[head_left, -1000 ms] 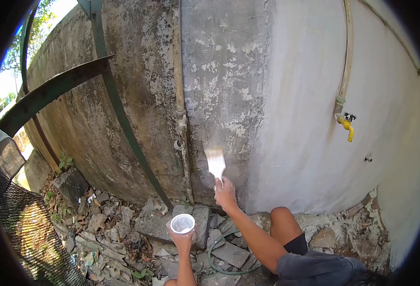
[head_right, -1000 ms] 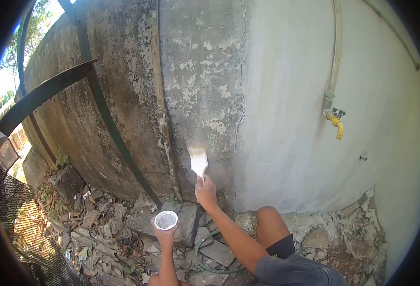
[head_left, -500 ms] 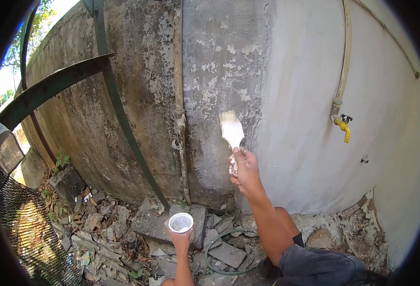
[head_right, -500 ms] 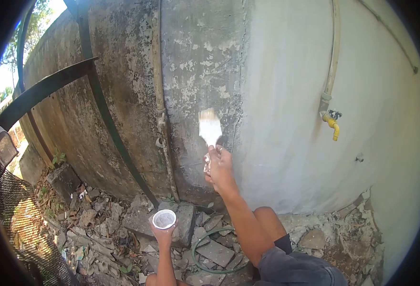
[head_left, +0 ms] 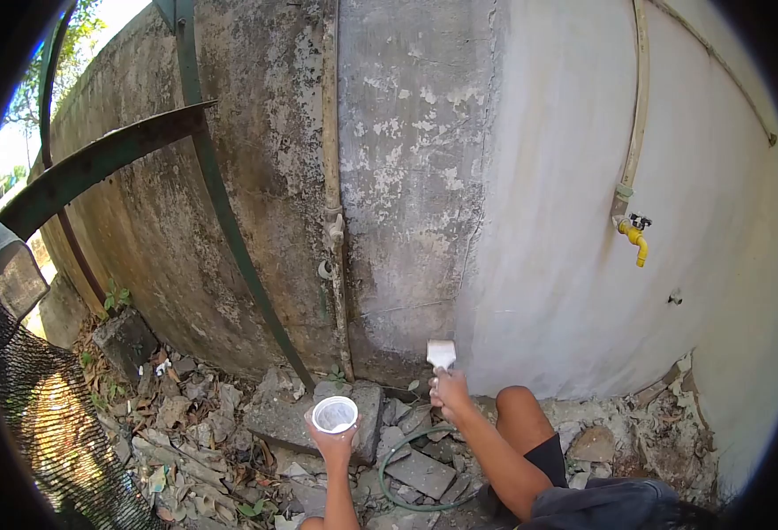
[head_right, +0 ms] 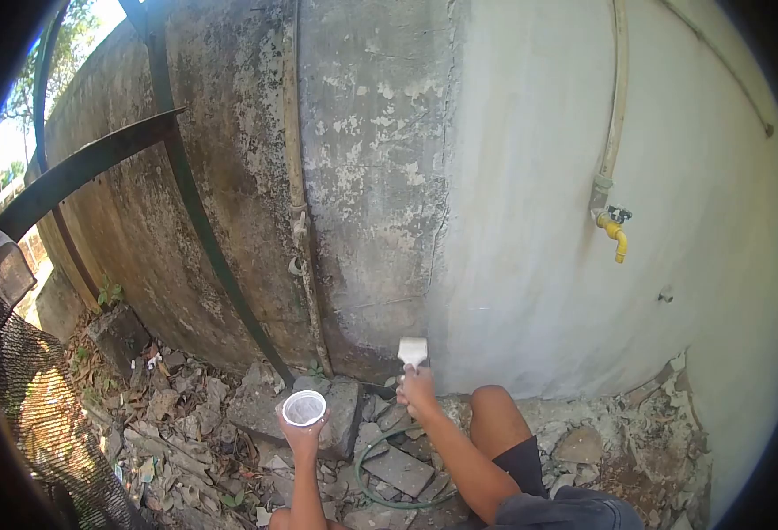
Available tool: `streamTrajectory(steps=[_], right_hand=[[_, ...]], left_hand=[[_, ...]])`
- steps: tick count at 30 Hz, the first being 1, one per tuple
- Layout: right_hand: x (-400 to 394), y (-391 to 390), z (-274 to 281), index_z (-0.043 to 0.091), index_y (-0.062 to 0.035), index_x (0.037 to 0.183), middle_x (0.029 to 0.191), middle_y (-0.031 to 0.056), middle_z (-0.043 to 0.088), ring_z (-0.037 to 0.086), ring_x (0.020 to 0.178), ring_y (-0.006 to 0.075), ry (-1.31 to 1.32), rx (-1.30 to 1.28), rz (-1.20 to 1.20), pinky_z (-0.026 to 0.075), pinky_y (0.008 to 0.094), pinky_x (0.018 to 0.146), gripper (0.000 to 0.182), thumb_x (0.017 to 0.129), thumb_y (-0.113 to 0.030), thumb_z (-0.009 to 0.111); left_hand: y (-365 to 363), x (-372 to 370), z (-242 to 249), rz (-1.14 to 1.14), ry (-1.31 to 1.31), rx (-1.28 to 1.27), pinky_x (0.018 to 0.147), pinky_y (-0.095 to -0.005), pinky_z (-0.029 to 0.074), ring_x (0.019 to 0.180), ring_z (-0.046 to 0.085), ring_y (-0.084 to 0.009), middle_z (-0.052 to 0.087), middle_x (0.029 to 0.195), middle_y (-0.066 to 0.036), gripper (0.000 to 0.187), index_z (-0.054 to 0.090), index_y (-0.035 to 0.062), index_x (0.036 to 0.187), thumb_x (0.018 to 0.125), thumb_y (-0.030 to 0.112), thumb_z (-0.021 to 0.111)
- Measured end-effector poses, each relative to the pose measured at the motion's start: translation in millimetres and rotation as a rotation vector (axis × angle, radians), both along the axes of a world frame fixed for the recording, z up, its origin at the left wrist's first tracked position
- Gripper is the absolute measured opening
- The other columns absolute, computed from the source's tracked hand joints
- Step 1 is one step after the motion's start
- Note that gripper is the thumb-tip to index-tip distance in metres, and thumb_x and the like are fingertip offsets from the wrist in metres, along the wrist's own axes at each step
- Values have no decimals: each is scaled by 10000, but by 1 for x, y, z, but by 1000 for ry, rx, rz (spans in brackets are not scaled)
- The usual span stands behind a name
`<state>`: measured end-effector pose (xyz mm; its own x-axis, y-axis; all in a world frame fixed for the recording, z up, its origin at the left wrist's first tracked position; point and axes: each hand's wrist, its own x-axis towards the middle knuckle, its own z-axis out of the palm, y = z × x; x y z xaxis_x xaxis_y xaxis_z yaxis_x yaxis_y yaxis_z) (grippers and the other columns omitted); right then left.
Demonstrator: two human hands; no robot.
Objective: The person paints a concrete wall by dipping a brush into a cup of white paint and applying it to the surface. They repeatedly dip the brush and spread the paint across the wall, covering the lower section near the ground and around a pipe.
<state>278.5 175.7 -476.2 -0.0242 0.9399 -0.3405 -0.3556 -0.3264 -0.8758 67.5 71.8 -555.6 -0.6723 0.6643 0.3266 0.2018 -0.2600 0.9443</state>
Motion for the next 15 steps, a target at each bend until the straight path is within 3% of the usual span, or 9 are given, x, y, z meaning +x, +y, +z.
streamTrajectory(steps=[5,9,11,15], right_hand=[[-13,-7,168,494,-68,958,670,12,470,359,401,49,76,393,17,240,205,292,165,978,-230,467],[-28,-12,177,498,-79,998,679,8,470,349,389,46,-5,517,-63,236,209,286,181,987,-255,455],[-25,7,121,495,-77,1030,668,5,463,354,387,51,-90,438,-51,245,209,291,193,988,-259,449],[-14,13,-54,502,-55,1027,638,21,476,413,415,92,-390,180,-47,299,258,310,204,969,-247,467]], left_hand=[[3,1,-6,-3,-31,22,911,-346,425,1024,542,-231,532,1089,-122,814,409,11,1174,528,110,894],[0,3,2,-32,-50,24,913,-342,422,1031,537,-228,529,1089,-120,824,399,12,1181,529,107,894],[-1,1,-1,-35,-77,38,914,-339,421,1033,535,-226,527,1088,-120,829,393,13,1185,531,107,894],[-1,-5,-4,-4,-49,31,923,-346,417,1034,533,-233,522,1090,-119,842,386,11,1191,530,115,897]])
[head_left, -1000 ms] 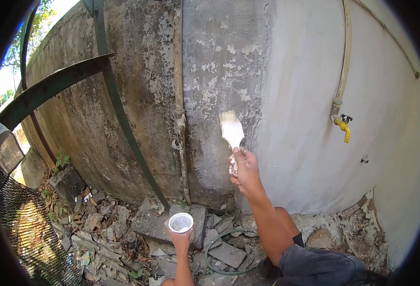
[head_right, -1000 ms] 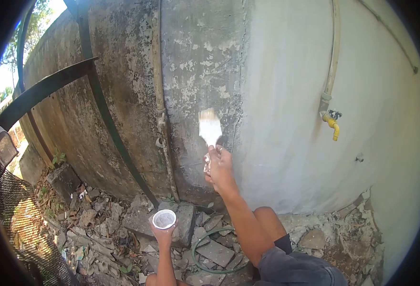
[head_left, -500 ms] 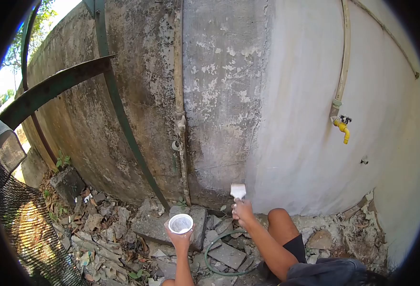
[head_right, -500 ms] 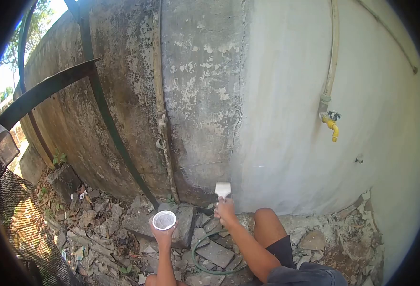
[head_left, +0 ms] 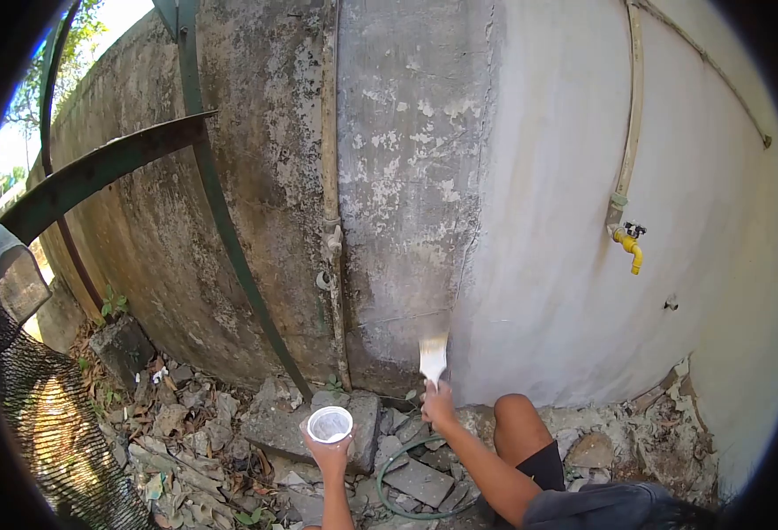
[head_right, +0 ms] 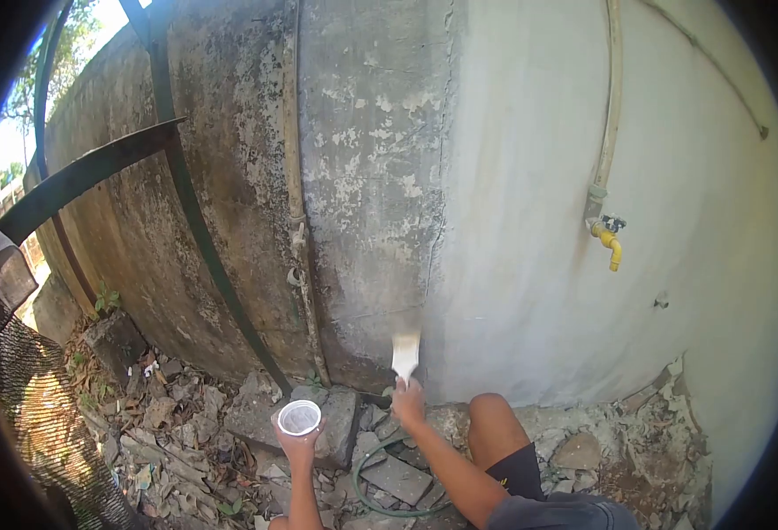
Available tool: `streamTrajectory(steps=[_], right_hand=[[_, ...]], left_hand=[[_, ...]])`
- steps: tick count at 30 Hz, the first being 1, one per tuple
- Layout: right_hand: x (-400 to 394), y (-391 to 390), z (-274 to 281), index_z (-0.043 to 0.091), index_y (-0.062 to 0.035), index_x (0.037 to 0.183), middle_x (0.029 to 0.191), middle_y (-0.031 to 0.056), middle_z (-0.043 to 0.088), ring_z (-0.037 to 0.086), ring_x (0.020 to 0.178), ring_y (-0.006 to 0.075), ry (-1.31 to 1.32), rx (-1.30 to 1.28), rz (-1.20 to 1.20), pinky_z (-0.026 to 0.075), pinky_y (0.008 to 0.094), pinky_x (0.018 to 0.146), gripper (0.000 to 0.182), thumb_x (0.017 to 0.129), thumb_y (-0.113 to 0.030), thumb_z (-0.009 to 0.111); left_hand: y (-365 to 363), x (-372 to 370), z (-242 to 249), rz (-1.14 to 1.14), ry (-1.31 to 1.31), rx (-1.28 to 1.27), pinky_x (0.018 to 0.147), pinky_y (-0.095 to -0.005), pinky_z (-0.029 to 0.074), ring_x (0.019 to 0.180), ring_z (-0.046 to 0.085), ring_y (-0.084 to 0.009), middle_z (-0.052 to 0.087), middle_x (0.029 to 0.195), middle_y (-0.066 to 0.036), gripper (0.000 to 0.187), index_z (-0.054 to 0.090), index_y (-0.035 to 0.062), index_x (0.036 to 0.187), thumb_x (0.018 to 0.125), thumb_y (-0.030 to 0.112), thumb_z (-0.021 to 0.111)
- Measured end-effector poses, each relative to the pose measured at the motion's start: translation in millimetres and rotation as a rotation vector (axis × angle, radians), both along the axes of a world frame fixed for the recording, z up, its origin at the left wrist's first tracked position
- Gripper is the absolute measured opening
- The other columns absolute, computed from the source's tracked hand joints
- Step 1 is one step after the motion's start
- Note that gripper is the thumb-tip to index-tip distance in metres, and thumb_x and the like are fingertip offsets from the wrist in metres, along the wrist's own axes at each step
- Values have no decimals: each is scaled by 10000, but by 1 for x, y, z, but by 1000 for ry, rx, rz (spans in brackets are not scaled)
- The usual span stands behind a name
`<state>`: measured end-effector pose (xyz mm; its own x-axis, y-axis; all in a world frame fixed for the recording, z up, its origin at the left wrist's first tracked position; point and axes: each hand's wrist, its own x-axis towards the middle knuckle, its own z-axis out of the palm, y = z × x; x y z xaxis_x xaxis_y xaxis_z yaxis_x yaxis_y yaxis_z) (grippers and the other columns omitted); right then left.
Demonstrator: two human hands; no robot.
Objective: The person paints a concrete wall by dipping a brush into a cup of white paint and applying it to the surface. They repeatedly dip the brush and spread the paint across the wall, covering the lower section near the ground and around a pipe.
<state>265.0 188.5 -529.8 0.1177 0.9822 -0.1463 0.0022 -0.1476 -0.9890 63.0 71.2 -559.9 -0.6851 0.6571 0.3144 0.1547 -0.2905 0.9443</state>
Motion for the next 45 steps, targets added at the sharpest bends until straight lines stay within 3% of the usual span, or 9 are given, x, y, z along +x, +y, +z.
streamTrajectory(steps=[5,11,15,20,26,28,33,37,45], right_hand=[[6,-5,-20,494,-19,844,622,45,489,452,432,123,290,-284,43,312,272,328,152,922,-150,493],[-34,-9,241,483,-47,950,624,15,449,381,419,67,482,165,293,254,219,313,159,964,-206,483],[-55,-16,311,494,-63,991,631,12,447,357,404,58,439,428,229,246,219,304,180,980,-241,467],[-41,5,194,503,-89,990,652,-28,426,321,418,41,335,153,208,225,193,323,177,977,-263,472],[-6,-4,38,484,-67,895,616,-4,429,365,425,83,616,-346,187,239,226,322,104,937,-159,504],[-3,-5,65,476,-57,874,627,-2,438,370,434,81,635,-264,211,243,223,326,114,934,-149,507],[-9,-23,269,512,-36,993,664,-10,447,338,437,40,571,228,275,223,188,320,172,976,-199,461],[-7,-31,316,505,-67,1018,671,-17,443,338,424,40,586,433,295,221,194,316,172,980,-228,462],[9,-14,67,474,-94,1005,645,-18,407,322,426,62,375,-88,141,242,205,334,162,975,-253,462]], left_hand=[[2,-4,-4,-8,4,-17,943,-363,407,1052,526,-251,517,1107,-132,880,374,-11,1215,526,135,902],[6,-2,-17,7,0,-34,959,-365,400,1073,519,-263,506,1146,-148,960,334,-41,1270,522,145,905],[4,-3,-14,-9,9,-50,953,-365,406,1069,517,-255,498,1151,-146,949,333,-23,1259,518,140,904],[-3,-2,-5,15,3,-6,924,-358,426,1020,538,-238,528,1094,-130,845,390,5,1186,517,111,894],[-10,-5,8,18,-13,4,890,-351,447,980,560,-236,554,1045,-122,787,420,17,1137,513,110,891],[-9,-5,8,21,-6,-4,893,-358,444,985,560,-242,556,1050,-126,787,422,16,1134,512,120,894],[-3,-3,0,24,36,-48,928,-386,424,1022,550,-269,550,1086,-147,837,407,-6,1167,511,151,902],[0,-1,-13,30,7,-44,953,-390,408,1057,535,-282,534,1121,-167,923,368,-41,1226,509,170,908],[-11,-7,8,-25,-50,-40,942,-394,416,1045,545,-286,542,1123,-176,942,364,-61,1230,510,203,913]])
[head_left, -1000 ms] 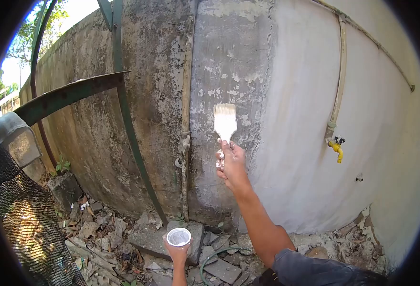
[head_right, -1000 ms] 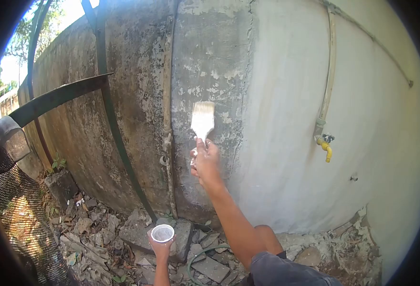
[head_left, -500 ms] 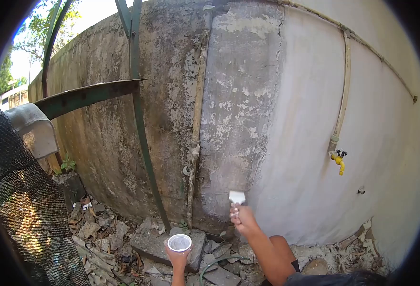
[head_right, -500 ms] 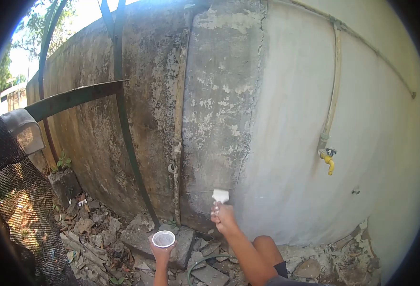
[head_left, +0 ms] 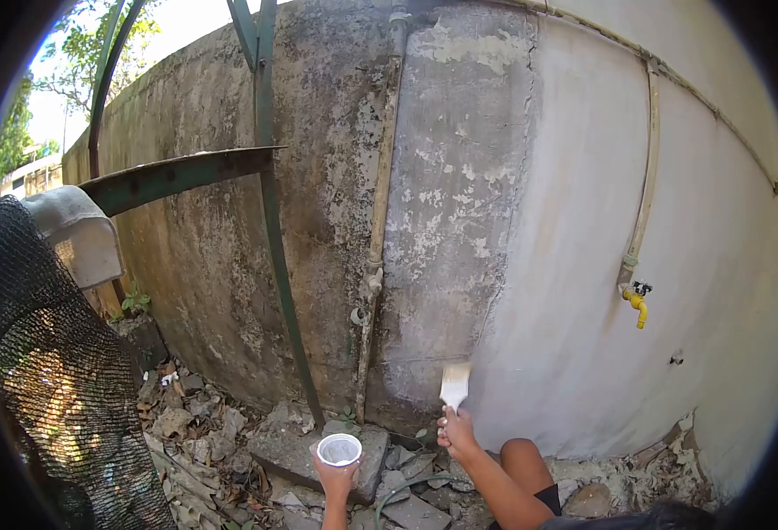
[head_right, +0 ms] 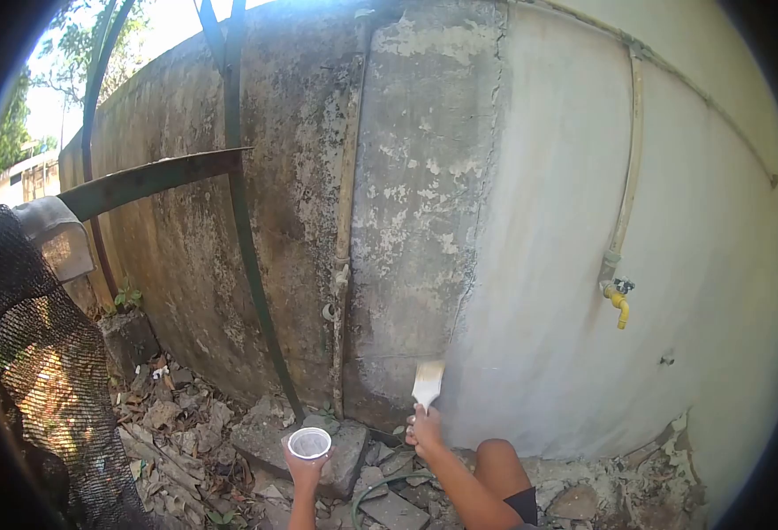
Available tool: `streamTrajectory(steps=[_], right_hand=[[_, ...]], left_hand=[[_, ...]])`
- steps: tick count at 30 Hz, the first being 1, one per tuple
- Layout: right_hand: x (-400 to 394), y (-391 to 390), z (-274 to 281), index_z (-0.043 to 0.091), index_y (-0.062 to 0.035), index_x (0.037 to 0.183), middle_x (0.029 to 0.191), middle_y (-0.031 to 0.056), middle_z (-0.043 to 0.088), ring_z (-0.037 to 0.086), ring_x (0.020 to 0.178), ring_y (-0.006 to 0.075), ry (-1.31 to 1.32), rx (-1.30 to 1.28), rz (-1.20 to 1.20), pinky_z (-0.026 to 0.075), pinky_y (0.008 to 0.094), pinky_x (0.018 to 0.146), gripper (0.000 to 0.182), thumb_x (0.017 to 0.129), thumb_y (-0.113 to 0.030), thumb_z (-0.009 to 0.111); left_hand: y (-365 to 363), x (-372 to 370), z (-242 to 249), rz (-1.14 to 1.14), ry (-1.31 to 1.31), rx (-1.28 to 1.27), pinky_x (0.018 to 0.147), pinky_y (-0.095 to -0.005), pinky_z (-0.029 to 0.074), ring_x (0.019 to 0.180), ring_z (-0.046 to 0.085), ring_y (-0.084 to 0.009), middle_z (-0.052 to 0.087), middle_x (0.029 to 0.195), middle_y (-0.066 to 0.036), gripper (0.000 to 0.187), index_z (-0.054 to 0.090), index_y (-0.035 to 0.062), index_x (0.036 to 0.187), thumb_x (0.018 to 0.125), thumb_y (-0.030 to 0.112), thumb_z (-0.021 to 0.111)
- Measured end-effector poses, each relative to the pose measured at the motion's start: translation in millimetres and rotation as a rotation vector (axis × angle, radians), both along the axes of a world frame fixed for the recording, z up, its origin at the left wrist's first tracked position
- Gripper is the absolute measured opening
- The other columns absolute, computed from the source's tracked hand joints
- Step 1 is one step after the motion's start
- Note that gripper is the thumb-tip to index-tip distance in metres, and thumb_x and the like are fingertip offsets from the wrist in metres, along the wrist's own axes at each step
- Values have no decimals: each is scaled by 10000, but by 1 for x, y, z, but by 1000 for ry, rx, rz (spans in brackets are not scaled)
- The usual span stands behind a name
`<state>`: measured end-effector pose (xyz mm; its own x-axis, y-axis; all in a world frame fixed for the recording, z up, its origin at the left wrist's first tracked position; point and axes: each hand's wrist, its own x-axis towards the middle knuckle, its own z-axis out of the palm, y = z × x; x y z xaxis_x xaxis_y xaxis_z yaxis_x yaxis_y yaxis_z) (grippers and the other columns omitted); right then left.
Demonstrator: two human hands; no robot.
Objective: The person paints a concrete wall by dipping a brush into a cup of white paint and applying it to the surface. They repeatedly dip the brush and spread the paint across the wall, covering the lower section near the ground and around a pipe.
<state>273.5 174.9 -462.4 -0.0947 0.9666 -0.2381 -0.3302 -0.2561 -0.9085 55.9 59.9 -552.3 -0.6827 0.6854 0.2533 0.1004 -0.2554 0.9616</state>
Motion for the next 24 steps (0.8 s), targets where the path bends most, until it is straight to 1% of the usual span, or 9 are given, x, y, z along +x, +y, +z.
streamTrajectory(steps=[2,4,7,8,11,14,17,21,24], right_hand=[[11,-10,-45,490,-79,1008,653,-2,427,350,439,73,-80,-121,64,266,219,349,170,968,-242,467],[20,-15,-57,515,-64,1017,670,17,455,388,457,86,-158,-189,169,294,241,363,176,953,-223,480],[28,-24,-42,601,-51,1005,673,17,483,413,471,87,-291,-65,321,314,234,373,214,946,-230,498],[30,-20,-42,656,-39,970,664,20,535,494,514,86,-366,-7,333,373,251,400,273,938,-270,515],[36,-22,-14,670,-18,969,700,95,625,594,571,167,-820,339,374,457,320,488,324,908,-317,561],[32,-37,30,667,1,969,799,175,666,647,702,281,-1094,817,389,497,371,619,404,852,-384,636],[23,-48,69,674,-17,985,836,218,655,623,735,388,-1179,844,564,491,420,696,367,822,-346,652],[16,-47,77,687,-56,966,838,207,657,628,788,352,-1469,960,756,491,429,751,357,808,-374,645],[0,-54,75,689,-60,900,829,192,663,627,767,350,-1604,1089,771,493,453,761,304,814,-346,633]], left_hand=[[4,-1,-12,52,49,-13,936,-393,419,1037,550,-286,547,1116,-173,941,371,-58,1227,507,208,915],[5,-1,-13,81,101,-46,934,-388,420,1037,550,-285,545,1124,-170,940,377,-53,1228,504,210,916],[9,6,-20,124,148,8,854,-339,466,930,582,-208,573,992,-92,741,448,36,1070,502,153,907],[6,10,-10,79,99,27,851,-337,469,934,586,-211,575,995,-95,749,440,36,1080,505,151,906],[0,12,-1,-23,122,1,930,-362,431,1038,553,-239,542,1098,-121,846,398,12,1192,498,92,875],[1,16,-1,-60,107,-50,970,-368,406,1090,532,-252,527,1146,-132,907,375,8,1245,481,66,861],[4,17,-4,-79,140,-55,973,-365,409,1095,535,-261,532,1153,-132,933,367,20,1261,474,74,866],[5,20,-6,-81,253,-117,965,-368,412,1084,540,-268,536,1154,-130,919,380,27,1258,486,108,871],[6,20,-6,-98,341,-96,941,-369,426,1060,554,-263,551,1137,-126,894,411,26,1240,490,159,879]])
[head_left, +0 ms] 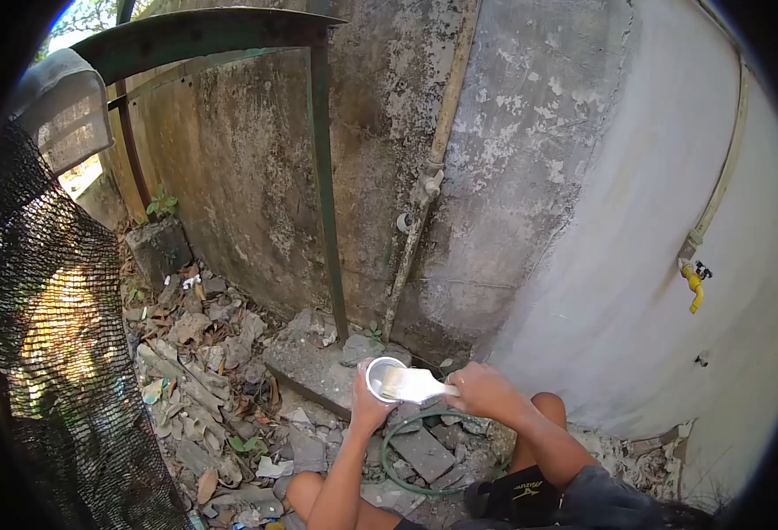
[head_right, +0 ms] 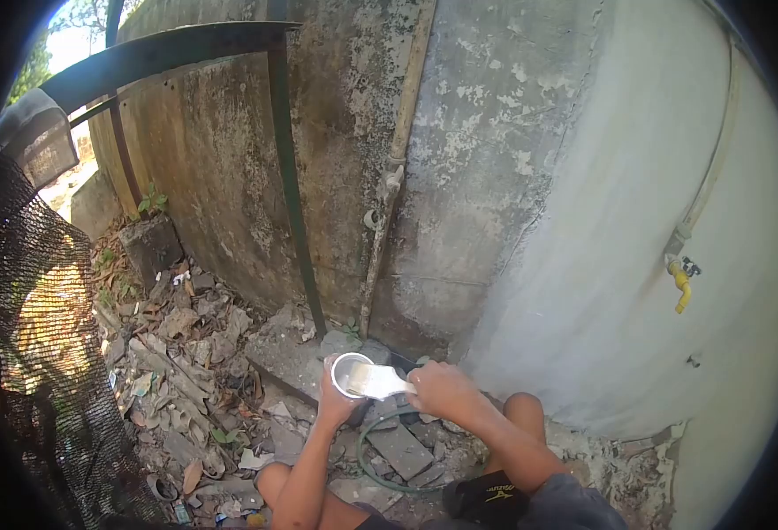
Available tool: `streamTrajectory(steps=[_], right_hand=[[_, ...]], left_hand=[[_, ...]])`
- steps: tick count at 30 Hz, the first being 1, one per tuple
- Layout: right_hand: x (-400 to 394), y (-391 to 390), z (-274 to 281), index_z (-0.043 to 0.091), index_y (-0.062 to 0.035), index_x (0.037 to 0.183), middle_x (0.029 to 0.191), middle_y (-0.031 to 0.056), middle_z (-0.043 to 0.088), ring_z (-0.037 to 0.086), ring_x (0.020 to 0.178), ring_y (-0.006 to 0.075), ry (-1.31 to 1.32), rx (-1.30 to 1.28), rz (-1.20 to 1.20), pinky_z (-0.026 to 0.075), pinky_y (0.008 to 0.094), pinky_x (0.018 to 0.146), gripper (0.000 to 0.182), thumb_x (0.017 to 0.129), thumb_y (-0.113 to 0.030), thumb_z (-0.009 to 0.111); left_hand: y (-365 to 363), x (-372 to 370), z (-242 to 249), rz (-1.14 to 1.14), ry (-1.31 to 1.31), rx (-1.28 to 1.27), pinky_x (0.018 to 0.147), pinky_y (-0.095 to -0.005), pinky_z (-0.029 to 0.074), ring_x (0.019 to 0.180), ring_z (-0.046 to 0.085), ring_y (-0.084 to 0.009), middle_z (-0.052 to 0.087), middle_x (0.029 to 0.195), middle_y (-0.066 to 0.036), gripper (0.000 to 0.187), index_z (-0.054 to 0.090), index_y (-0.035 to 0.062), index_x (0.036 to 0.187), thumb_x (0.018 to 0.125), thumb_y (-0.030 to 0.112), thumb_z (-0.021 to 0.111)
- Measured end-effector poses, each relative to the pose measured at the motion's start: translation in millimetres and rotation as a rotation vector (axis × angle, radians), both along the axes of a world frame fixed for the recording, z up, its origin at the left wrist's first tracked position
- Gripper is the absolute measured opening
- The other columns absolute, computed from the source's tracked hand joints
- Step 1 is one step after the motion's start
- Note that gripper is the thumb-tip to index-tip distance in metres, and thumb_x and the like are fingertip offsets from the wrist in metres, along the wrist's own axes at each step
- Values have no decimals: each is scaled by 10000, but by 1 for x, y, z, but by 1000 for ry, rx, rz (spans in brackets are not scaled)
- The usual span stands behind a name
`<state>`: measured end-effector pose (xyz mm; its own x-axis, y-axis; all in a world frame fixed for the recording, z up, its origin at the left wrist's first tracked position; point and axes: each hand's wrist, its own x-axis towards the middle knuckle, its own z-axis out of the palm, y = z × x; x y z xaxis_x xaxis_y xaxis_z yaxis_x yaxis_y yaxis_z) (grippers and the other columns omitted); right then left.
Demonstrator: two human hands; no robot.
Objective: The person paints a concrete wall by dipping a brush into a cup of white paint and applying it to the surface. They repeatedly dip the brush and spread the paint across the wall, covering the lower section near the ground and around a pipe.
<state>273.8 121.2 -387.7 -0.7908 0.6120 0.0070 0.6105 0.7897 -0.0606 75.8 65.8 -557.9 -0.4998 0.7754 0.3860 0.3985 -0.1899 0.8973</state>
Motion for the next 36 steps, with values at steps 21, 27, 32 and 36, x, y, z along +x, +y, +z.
streamTrajectory(steps=[21,27,32,36], right_hand=[[4,13,9,620,8,882,830,232,635,621,822,392,-3,-423,82,489,468,724,285,880,-269,552],[30,21,-21,598,14,859,770,246,617,601,798,412,56,-486,18,455,487,719,352,947,-300,466],[35,22,-51,574,11,907,790,258,602,574,782,445,210,-379,-109,443,504,715,354,962,-312,440],[29,32,-65,574,-3,925,811,254,607,577,783,447,304,-266,-210,447,516,718,348,962,-320,435]], left_hand=[[-4,7,-13,-52,16,-15,865,-372,468,979,603,-264,603,1041,-120,764,485,42,1151,511,186,875],[1,8,-11,-92,24,-48,924,-404,430,1055,557,-318,568,1118,-153,825,448,43,1215,527,207,871],[17,10,0,-84,-162,-69,925,-361,439,1048,567,-269,571,1109,-123,819,435,37,1203,506,109,858],[49,10,-24,-9,-194,-42,945,-364,425,1067,549,-269,551,1130,-132,838,420,15,1208,505,112,866]])
